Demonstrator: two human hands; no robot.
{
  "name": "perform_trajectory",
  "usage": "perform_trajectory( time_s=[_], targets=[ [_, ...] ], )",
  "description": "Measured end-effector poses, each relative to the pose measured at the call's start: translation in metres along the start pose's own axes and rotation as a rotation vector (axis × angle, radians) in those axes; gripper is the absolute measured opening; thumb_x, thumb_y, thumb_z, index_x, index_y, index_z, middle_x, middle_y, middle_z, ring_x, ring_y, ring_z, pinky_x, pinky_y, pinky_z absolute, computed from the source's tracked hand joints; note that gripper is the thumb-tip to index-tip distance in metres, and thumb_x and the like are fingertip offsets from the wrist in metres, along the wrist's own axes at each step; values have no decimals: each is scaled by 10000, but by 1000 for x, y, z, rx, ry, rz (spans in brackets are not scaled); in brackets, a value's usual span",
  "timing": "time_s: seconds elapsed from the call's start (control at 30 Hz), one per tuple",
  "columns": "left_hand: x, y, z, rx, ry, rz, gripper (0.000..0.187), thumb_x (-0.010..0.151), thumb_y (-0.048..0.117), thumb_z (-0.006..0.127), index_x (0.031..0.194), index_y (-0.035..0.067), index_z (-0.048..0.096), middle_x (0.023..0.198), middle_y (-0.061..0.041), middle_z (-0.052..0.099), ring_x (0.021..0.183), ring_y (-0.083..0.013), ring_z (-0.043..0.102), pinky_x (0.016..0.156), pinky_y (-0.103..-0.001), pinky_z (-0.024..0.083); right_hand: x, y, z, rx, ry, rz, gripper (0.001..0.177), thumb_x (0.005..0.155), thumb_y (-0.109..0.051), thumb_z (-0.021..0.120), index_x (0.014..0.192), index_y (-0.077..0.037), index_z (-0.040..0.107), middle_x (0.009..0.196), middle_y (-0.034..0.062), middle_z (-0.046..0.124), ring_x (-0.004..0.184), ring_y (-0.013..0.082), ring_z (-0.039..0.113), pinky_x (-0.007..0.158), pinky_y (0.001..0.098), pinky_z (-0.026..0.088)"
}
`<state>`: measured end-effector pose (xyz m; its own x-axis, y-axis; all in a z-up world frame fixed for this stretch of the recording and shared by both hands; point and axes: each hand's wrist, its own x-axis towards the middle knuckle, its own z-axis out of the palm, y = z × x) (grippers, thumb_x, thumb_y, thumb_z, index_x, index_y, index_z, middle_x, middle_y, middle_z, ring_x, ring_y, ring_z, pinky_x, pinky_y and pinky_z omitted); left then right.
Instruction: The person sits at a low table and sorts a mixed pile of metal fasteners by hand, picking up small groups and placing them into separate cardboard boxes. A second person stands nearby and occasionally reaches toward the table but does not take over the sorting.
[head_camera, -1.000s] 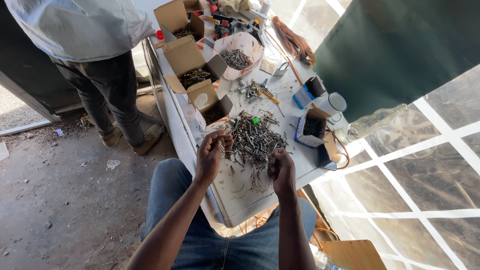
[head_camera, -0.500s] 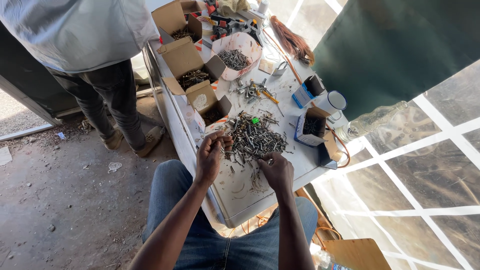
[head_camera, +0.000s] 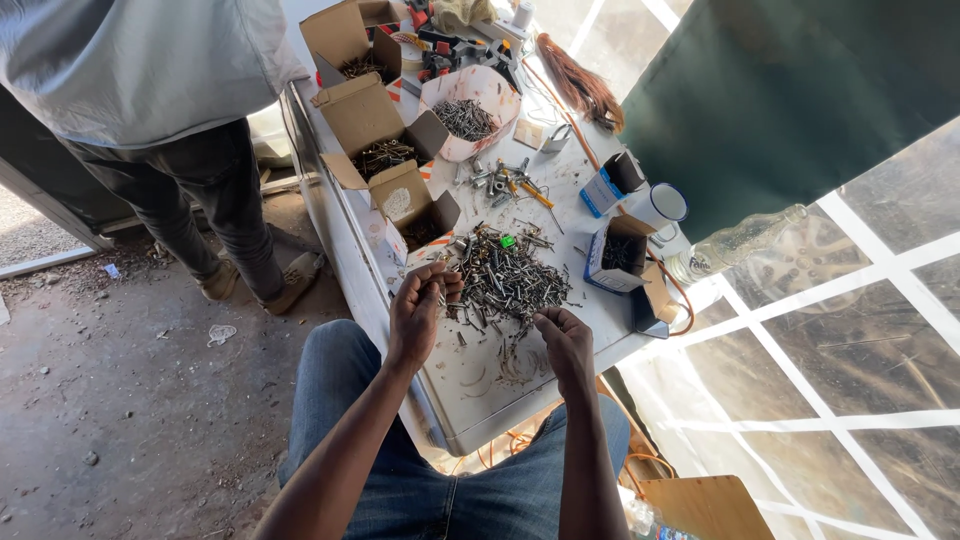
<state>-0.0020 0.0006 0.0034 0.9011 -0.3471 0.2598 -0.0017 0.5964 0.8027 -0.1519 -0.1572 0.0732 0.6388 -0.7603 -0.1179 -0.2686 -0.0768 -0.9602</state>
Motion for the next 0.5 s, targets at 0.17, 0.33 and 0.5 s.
perform_trajectory(
  time_s=[0.17, 0.33, 0.5],
  targets=[
    [0, 0, -1, 3, -9, -5, 307, 1080, -8, 422, 1335, -62, 584, 1158, -266, 728, 1080, -332, 736, 888, -445, 626, -10, -20, -2, 149, -51, 64, 114, 882, -136, 650, 932, -50, 704, 540, -60, 357, 458, 19, 299, 429, 195, 212],
    [0, 2, 0, 1, -19, -7, 304, 1085, -8, 421, 1337, -63, 581, 1167, -266, 724, 1090, -332, 730, 889, -445, 626, -8, -19, -5, 282, -58, 129, 120, 884, -169, 628, 956, -75, 651, 559, -42, 344, 433, 48, 316, 406, 196, 218],
    [0, 0, -2, 16, -27, -9, 308, 1086, -6, 416, 1344, -53, 579, 1171, -259, 723, 1097, -327, 726, 891, -442, 623, -3, -7, -6, 334, -73, 141, 137, 874, -159, 629, 961, -58, 661, 561, -14, 370, 430, 68, 335, 380, 207, 235]
  ],
)
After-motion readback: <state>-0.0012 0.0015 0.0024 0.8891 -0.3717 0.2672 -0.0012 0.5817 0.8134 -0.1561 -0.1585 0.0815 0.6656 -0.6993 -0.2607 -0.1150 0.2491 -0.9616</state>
